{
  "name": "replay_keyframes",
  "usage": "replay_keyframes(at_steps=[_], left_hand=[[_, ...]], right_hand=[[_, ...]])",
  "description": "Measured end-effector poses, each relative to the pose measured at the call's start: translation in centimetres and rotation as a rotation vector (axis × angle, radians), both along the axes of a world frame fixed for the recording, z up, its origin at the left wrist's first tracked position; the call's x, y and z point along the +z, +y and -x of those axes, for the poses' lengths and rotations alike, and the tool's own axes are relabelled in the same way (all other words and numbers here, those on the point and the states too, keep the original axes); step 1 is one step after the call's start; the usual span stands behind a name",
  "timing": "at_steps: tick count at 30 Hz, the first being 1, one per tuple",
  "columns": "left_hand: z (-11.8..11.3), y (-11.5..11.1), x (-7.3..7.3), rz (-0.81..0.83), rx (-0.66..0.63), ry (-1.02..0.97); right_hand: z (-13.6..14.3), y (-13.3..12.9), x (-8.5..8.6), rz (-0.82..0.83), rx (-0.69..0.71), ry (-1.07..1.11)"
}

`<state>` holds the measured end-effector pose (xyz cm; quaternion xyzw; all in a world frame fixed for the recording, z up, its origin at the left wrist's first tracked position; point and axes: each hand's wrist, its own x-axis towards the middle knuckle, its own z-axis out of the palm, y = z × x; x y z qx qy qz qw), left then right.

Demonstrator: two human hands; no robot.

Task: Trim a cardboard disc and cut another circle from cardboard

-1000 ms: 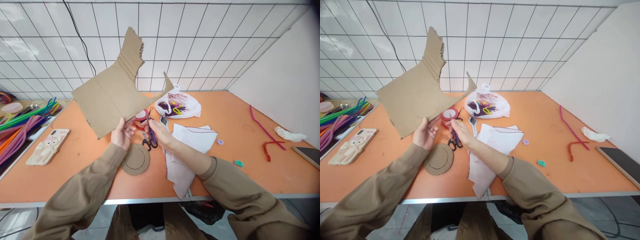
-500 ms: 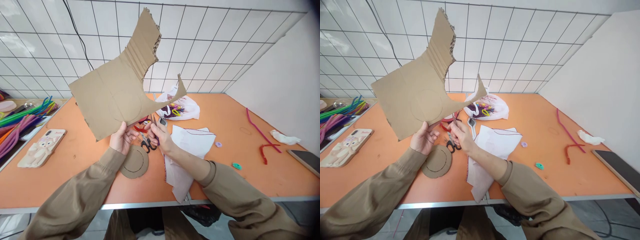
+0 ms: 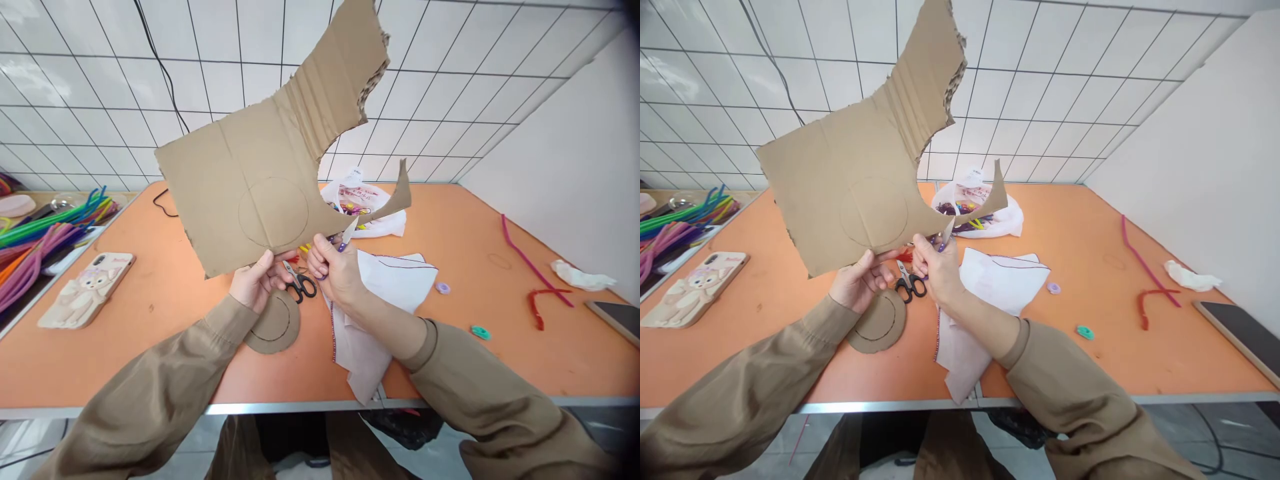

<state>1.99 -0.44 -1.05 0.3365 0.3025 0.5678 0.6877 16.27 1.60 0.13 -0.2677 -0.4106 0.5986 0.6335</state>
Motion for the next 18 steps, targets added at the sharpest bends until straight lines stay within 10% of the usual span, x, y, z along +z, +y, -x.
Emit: replay_keyframes(at_steps=[10,18], left_hand=[[3.1,2.1,1.7,0.107,0.306,-0.269],[6.3,3.6,0.9,0.052,0.264,0.017]], right_hand=[[-2.6,2.6,1.4,0.212,0.019,0.116],[-3.5,3.4,2.0,0.181,0.120,-0.061]])
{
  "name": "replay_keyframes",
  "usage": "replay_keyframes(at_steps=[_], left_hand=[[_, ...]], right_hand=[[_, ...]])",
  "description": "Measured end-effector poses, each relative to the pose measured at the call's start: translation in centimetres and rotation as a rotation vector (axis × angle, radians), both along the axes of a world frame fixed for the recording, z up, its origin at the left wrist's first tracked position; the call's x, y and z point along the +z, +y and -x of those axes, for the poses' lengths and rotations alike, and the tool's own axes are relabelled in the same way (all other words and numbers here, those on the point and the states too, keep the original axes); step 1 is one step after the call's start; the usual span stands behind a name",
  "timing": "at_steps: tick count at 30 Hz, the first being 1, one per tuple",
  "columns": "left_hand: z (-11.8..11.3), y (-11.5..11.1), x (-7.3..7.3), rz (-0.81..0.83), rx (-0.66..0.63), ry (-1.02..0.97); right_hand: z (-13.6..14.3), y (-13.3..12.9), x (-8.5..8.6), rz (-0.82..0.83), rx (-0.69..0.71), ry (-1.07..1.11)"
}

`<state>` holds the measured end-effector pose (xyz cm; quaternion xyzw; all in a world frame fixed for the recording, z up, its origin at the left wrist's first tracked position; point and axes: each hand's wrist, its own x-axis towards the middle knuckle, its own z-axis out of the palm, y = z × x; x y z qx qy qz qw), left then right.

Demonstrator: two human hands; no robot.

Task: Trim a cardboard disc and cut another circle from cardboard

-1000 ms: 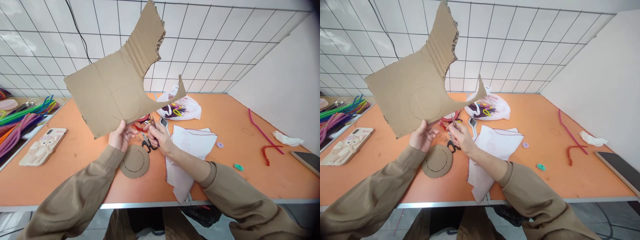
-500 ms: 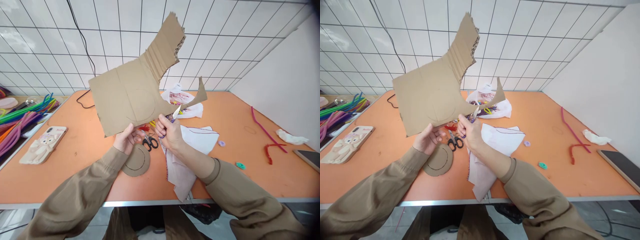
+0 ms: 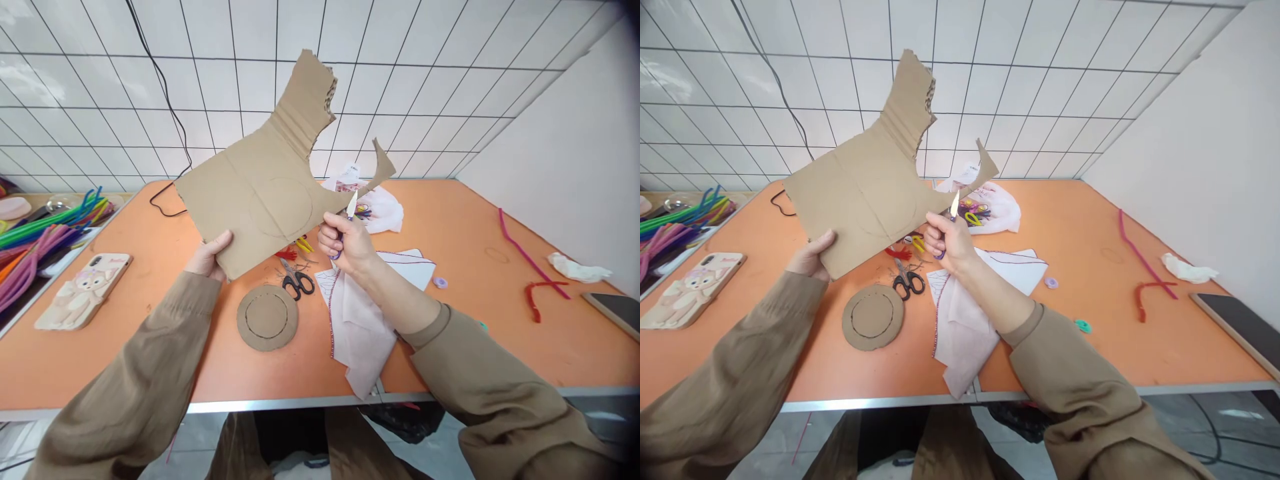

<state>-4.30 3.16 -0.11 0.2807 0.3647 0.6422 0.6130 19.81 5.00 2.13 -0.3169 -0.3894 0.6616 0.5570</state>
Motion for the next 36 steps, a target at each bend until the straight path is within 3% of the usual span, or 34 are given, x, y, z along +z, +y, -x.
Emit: replay_keyframes(at_steps=[5,9,12,18,26,36], left_hand=[[-0.1,0.1,0.2,-0.071,0.075,-0.025],[0.3,-0.2,1.3,-0.034,0.146,-0.029],[0.3,-0.4,1.7,0.001,0.166,-0.019],[-0.4,-0.5,1.3,0.008,0.166,-0.026],[-0.7,-0.5,1.0,0.014,0.145,-0.074],[-0.9,-0.7,0.6,0.077,0.116,-0.075]], right_hand=[[0.0,-0.4,-0.4,0.010,0.169,-0.213],[0.0,-1.0,-0.5,-0.017,0.380,-0.448],[-0.1,-1.3,-0.2,-0.086,0.458,-0.542],[0.0,-1.5,0.0,-0.104,0.475,-0.545],[0.2,-1.7,0.2,-0.141,0.395,-0.554],[0.1,-1.2,-0.3,-0.096,0.451,-0.562]])
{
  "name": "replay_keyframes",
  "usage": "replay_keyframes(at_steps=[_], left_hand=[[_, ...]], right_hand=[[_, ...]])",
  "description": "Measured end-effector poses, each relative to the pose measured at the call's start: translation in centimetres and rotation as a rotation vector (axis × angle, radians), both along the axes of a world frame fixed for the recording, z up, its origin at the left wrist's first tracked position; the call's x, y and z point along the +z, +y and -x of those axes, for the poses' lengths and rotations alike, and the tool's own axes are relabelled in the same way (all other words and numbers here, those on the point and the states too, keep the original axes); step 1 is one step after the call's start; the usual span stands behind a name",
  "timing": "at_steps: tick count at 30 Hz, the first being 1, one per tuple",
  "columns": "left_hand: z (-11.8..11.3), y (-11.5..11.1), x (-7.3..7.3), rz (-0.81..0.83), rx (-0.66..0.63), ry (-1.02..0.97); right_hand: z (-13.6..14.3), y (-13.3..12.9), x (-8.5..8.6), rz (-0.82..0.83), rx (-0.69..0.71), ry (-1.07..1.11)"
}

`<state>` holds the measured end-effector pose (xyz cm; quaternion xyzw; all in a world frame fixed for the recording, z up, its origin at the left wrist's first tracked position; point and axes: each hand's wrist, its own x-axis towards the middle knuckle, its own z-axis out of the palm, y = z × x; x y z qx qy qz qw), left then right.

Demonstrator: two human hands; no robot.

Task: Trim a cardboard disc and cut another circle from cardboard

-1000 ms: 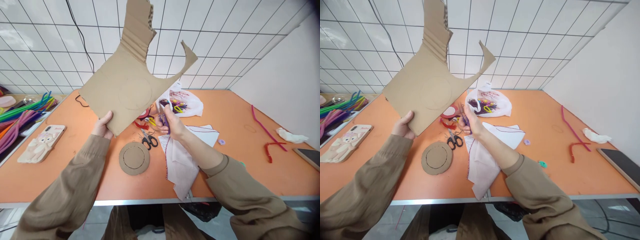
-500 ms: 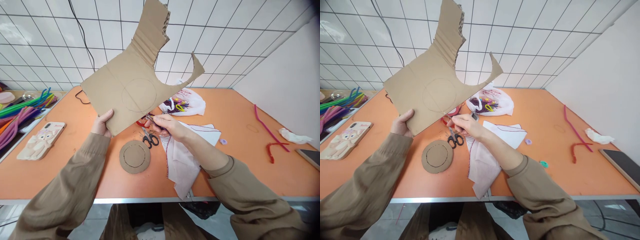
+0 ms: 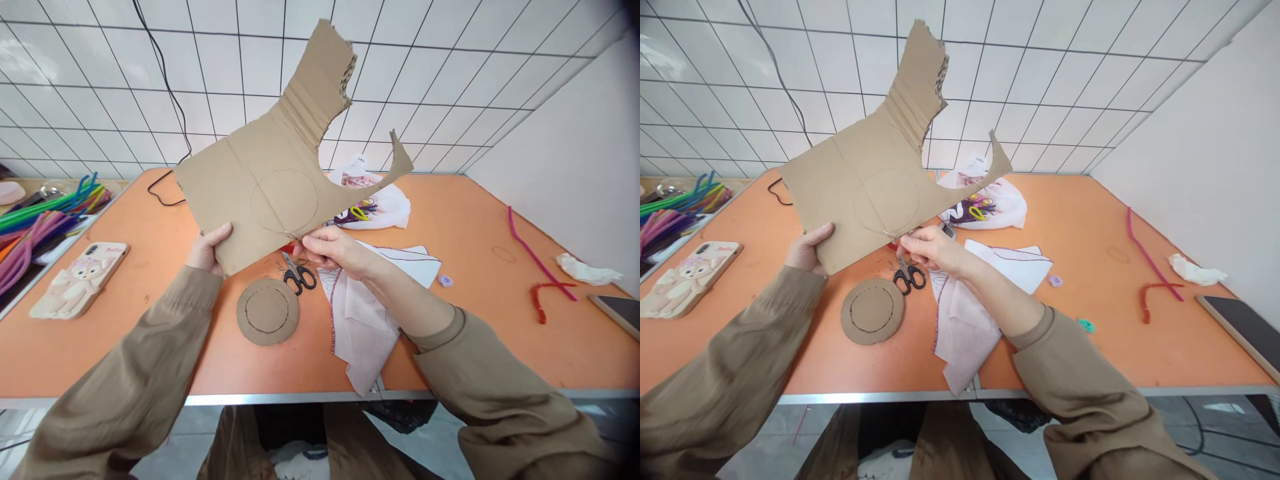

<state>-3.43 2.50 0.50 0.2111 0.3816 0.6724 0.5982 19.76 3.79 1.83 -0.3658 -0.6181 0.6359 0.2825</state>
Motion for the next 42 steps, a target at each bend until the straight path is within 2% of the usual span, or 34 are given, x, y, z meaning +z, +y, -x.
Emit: replay_keyframes(at_steps=[9,12,16,20,24,28,35,37,39,40,41,42], left_hand=[[-1.0,-2.3,-0.3,0.248,-0.041,-0.037],[-1.7,-3.3,-0.5,0.275,-0.006,-0.067],[-2.4,-4.5,-1.0,0.228,0.042,-0.095],[-3.2,-6.2,-1.1,0.226,-0.024,-0.121],[-4.3,-8.4,-1.2,0.321,-0.093,-0.069],[-5.3,-10.3,-1.3,0.346,-0.240,-0.030],[-6.4,-13.3,-1.0,0.573,-0.544,-0.024],[-6.3,-14.6,-0.2,0.628,-0.705,0.023],[-5.8,-15.2,1.2,0.628,-0.956,0.126],[-5.3,-15.0,2.2,0.566,-1.070,0.221],[-4.7,-14.1,3.2,0.467,-1.092,0.332],[-4.1,-12.8,4.2,0.305,-1.053,0.490]], right_hand=[[0.2,0.3,-1.4,0.189,0.002,-0.001],[0.7,0.1,-1.7,0.236,-0.045,-0.006],[1.3,-0.1,-2.0,0.340,-0.142,0.089],[1.8,-0.2,-2.4,0.528,-0.160,0.189],[2.2,-0.5,-2.7,0.655,-0.172,0.221],[2.4,-0.8,-2.7,0.643,-0.153,0.198],[2.3,-0.6,-2.7,0.566,-0.128,0.100],[2.3,-0.6,-2.6,0.547,-0.126,0.089],[2.3,-0.7,-2.6,0.537,-0.127,0.085],[2.4,-0.7,-2.6,0.534,-0.127,0.084],[2.4,-0.8,-2.6,0.531,-0.127,0.083],[2.4,-0.8,-2.6,0.527,-0.129,0.081]])
